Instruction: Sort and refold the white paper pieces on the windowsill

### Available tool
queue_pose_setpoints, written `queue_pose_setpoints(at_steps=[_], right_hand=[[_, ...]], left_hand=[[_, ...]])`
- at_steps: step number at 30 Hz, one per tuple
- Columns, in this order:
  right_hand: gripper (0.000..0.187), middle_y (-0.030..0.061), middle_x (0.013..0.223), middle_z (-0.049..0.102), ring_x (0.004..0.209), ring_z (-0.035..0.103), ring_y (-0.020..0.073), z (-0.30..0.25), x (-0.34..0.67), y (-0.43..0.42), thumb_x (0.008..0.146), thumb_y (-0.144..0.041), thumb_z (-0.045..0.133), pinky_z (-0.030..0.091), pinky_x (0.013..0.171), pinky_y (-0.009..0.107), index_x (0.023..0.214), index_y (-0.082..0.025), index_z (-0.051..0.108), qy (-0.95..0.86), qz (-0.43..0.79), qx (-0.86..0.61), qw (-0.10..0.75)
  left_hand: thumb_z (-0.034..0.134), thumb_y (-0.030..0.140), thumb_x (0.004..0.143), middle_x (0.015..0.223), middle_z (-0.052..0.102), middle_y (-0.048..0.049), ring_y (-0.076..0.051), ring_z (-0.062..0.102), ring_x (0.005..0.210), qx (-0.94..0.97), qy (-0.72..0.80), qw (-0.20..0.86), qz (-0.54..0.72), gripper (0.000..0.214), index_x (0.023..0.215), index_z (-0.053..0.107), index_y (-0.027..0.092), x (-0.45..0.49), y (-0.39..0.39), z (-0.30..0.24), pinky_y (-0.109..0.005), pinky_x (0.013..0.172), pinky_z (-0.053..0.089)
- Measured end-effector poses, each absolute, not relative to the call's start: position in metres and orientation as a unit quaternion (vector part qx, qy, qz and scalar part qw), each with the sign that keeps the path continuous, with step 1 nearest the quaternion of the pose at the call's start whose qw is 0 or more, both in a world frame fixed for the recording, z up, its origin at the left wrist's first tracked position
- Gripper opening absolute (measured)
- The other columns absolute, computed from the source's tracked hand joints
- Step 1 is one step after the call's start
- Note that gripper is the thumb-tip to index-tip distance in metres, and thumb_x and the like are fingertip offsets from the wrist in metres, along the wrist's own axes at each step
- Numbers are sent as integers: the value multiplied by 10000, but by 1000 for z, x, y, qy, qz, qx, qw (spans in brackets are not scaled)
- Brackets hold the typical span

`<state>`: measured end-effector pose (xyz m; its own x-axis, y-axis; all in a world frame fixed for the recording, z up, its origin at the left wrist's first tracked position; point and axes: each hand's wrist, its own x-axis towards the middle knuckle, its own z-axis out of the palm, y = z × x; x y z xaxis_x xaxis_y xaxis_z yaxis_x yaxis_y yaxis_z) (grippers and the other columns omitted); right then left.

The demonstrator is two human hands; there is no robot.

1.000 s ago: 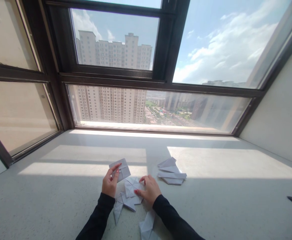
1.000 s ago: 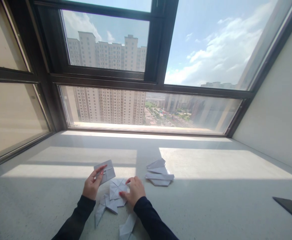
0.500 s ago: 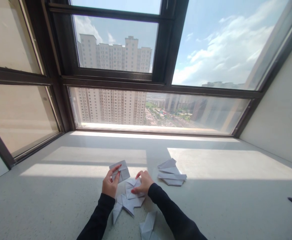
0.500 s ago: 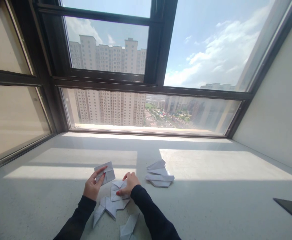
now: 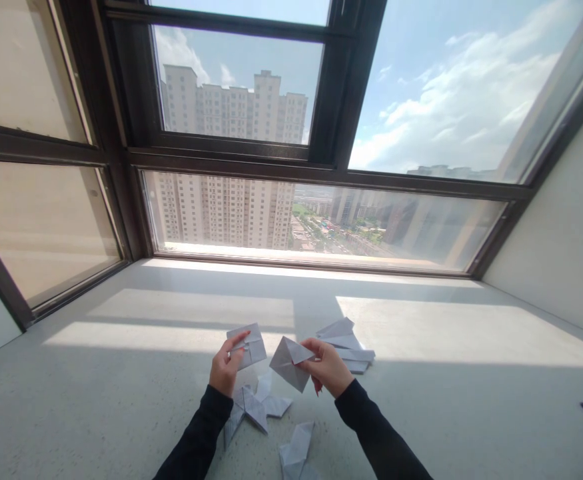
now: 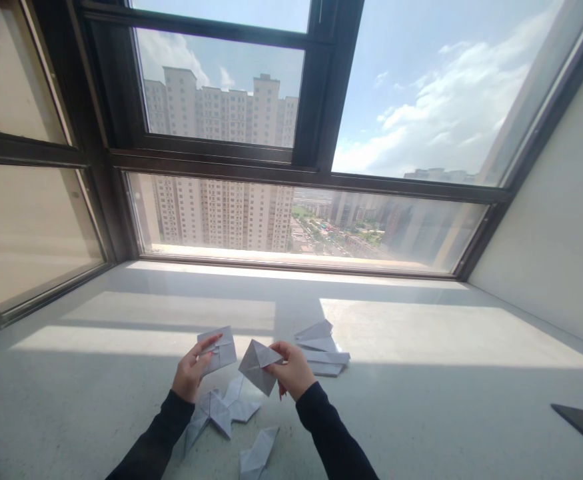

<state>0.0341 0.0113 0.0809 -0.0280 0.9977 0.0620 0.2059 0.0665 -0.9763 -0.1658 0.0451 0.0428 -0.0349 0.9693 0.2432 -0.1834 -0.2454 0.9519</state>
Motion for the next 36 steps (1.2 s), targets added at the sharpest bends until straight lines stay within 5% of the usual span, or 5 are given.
queue_pose_setpoints(at_steps=[4, 9, 21, 30, 36], right_hand=[[211, 30, 612, 646, 563, 613, 171, 102, 34, 1, 634, -328, 576, 498, 540, 302, 734, -143, 591, -584, 416, -475, 510], [210, 66, 1050, 591, 1004, 512, 198, 106, 30, -10, 717, -176, 476, 380, 887, 379, 848, -199, 638, -666, 308, -433, 523], [509, 46, 1105, 559, 1033, 495, 173, 90, 8, -20, 635, 4, 345, 388, 895, 359, 1038, -220, 563, -763, 210, -383, 477], [585, 50, 1087, 571, 1018, 503, 186, 82, 2, -19, 584, 22, 352, 394, 879, 368, 1080, -229, 534, -792, 156, -395, 438], [563, 53, 1153, 508, 1060, 449, 195, 74, 2, -17, 606, -12, 374, 383, 881, 359, 1112, -228, 490, -752, 139, -427, 484]], left_hand=[[566, 300, 612, 991, 611, -81, -218, 561, 871, 518, 411, 459, 594, 365, 938, 601, 140, -156, 41, 44, -308, 761, 447], [596, 320, 605, 899, 649, -62, -214, 561, 879, 545, 412, 463, 565, 267, 815, 647, 165, -155, 38, 50, -304, 790, 433], [549, 378, 607, 874, 638, -99, -243, 579, 820, 415, 270, 702, 511, 433, 938, 583, 100, -145, 28, 53, -334, 675, 469], [551, 452, 666, 888, 624, -82, -219, 569, 842, 437, 289, 659, 539, 438, 973, 526, 141, -139, 22, 58, -309, 700, 464], [534, 389, 714, 939, 611, -58, -185, 580, 826, 486, 278, 592, 580, 722, 1281, 114, 237, -139, 21, 60, -310, 730, 447]])
